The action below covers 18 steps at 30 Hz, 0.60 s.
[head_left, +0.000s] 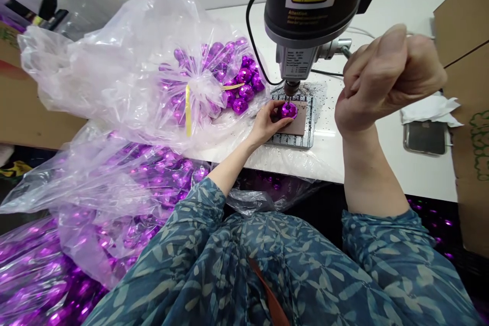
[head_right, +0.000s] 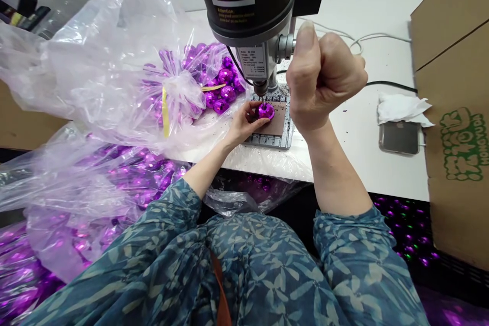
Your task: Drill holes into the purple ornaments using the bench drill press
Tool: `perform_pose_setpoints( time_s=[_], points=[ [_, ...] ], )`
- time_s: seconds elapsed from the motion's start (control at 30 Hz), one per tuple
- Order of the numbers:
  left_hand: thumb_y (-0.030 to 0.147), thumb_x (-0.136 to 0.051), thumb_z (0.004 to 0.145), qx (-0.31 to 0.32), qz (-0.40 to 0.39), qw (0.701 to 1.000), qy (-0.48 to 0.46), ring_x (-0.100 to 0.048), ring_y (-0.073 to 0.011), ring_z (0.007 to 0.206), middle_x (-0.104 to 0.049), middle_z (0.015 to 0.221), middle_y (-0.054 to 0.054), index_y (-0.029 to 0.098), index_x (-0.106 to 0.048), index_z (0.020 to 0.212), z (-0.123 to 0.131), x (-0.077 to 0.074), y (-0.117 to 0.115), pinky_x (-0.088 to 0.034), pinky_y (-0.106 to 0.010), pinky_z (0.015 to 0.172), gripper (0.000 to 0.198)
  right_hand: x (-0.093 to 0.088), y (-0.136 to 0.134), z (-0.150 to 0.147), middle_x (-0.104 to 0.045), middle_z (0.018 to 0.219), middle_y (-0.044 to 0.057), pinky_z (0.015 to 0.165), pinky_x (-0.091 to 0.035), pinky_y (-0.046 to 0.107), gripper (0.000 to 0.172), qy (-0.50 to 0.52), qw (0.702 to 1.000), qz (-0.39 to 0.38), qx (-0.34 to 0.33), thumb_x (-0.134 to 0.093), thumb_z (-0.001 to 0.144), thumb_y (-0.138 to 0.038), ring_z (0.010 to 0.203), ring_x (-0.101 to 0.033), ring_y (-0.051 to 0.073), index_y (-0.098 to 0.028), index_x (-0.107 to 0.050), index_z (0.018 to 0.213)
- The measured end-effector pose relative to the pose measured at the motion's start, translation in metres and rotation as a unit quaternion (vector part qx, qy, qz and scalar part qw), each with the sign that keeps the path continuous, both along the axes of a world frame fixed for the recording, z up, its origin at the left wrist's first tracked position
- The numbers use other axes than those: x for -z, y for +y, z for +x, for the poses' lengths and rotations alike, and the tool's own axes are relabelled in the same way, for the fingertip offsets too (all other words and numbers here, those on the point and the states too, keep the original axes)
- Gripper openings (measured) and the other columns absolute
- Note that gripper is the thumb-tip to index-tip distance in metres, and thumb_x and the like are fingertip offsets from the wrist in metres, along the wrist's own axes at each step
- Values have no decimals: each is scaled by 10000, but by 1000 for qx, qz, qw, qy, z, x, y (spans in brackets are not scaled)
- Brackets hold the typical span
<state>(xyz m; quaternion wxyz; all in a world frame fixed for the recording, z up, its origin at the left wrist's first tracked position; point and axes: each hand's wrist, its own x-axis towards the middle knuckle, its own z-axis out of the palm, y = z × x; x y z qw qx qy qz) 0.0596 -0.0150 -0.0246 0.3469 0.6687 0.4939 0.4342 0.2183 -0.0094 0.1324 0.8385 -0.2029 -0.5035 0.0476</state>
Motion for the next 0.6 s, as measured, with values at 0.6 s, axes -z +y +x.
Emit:
perform_pose_setpoints(
  time_s=[0.6],
  points=[
    [379, -986, 885, -4, -7, 1000, -11, -714, -192, 975, -805, 1130, -50, 211, -740, 1327, 0, 4, 3, -583, -318, 907, 533, 39, 20, 11, -47, 479, -25, 482, -174, 330, 848, -49, 996, -17, 69, -526, 1038, -801, 434, -127, 26, -210, -96, 608]
  ],
)
